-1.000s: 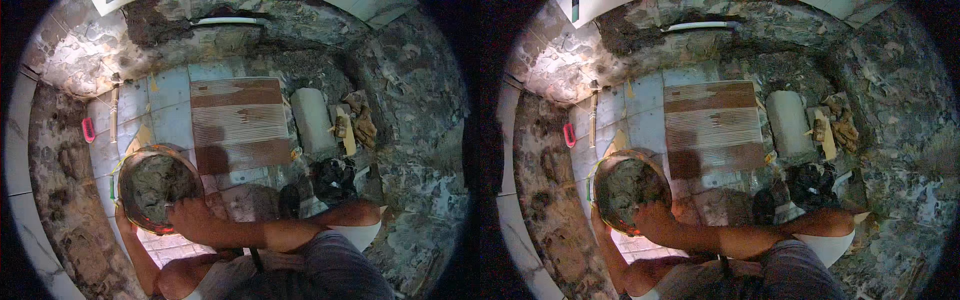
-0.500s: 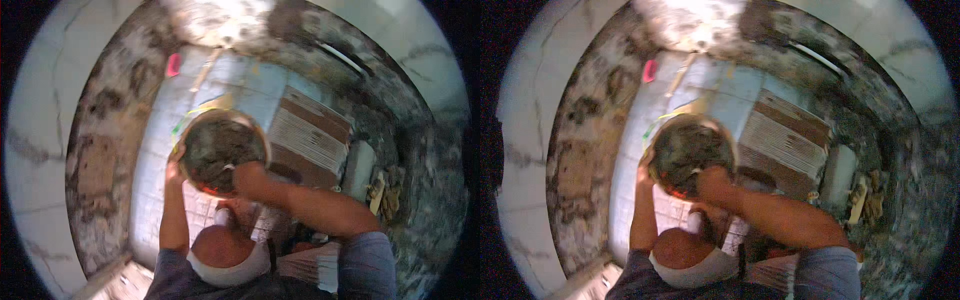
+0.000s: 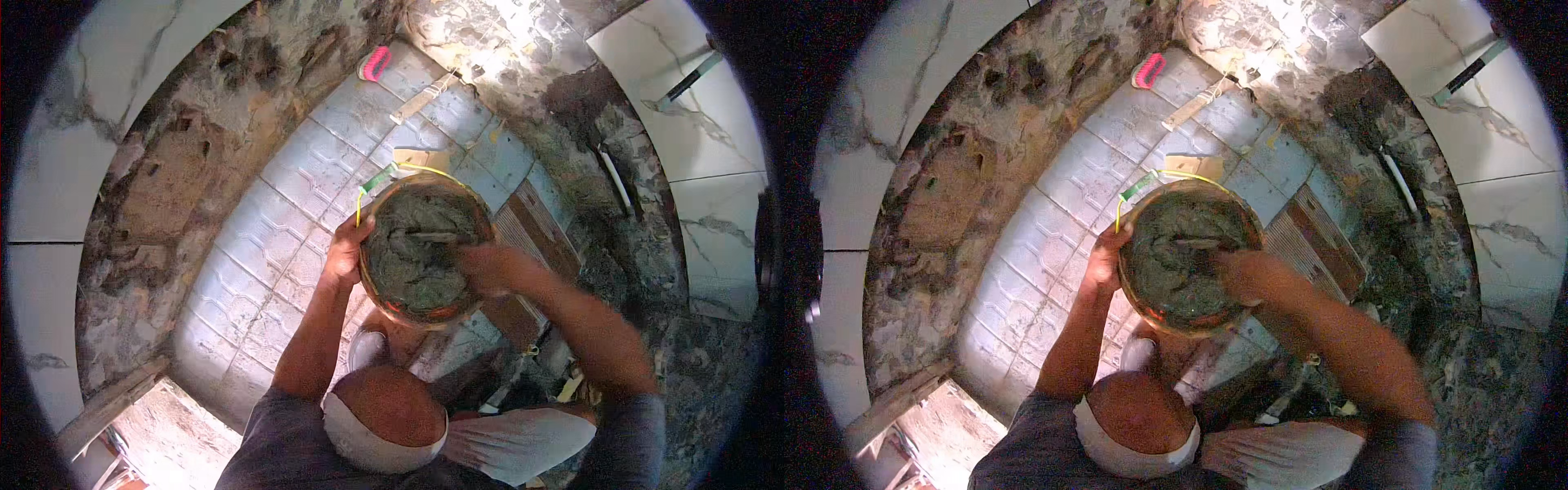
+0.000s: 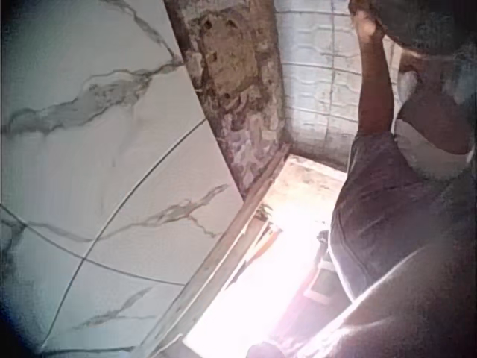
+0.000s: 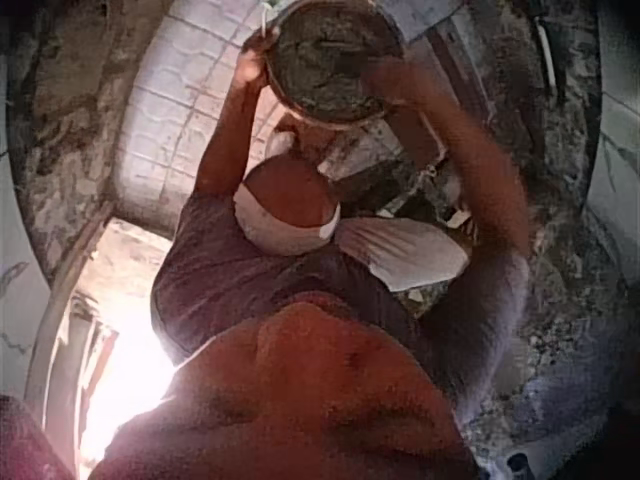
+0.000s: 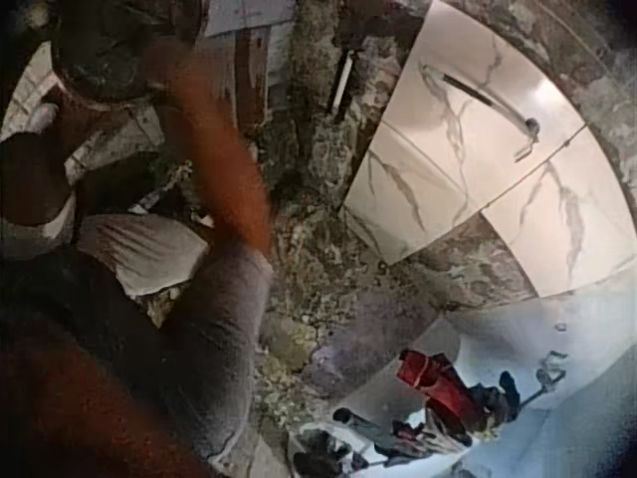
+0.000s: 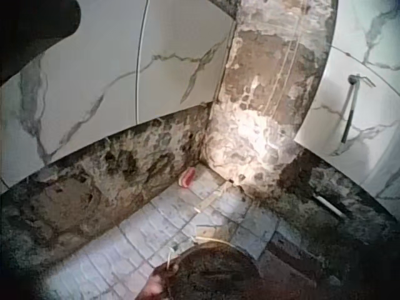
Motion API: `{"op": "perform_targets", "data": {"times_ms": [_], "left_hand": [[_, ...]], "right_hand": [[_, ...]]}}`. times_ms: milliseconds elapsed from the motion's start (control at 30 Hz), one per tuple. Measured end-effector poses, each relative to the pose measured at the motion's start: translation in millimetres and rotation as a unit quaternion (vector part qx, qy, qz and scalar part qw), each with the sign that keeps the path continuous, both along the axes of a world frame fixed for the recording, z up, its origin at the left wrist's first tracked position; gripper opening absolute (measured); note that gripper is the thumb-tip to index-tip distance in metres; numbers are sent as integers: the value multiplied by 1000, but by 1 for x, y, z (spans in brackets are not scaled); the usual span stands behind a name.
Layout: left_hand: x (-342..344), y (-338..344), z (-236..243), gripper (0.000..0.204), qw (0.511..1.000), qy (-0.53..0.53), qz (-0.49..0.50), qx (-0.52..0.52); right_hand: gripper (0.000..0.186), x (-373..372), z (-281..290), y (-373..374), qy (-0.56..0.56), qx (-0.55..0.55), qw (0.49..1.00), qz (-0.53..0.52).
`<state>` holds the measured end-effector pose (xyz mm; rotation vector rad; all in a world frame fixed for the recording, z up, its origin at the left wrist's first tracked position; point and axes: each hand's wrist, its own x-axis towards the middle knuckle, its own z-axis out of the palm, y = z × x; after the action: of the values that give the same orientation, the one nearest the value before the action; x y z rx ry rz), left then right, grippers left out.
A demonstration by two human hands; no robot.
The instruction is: The person pours water onto a tile from a bowl, carries the tile into a room, and applies mortar from a bucket onto the back of the tile using a trowel.
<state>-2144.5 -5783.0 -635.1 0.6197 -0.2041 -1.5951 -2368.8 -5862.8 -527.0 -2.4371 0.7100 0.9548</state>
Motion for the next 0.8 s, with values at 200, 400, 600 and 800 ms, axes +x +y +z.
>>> {"op": "perform_targets", "data": {"times_ms": [200, 400, 600, 800], "left_hand": [[12, 5, -18, 36, 1000, 8, 6, 18], [21, 12, -3, 35, 998, -33, 14, 53], [7, 0, -6, 33, 998, -23, 16, 53], [20, 7, -10, 34, 998, -28, 32, 48]], "right_hand": [[46, 41, 0, 84, 71, -83, 987, -118], [46, 21, 117, 42, 126, 32, 986, -109], [43, 56, 19, -31, 137, 67, 985, -75], [65, 63, 15, 59, 140, -44, 978, -148]]}}
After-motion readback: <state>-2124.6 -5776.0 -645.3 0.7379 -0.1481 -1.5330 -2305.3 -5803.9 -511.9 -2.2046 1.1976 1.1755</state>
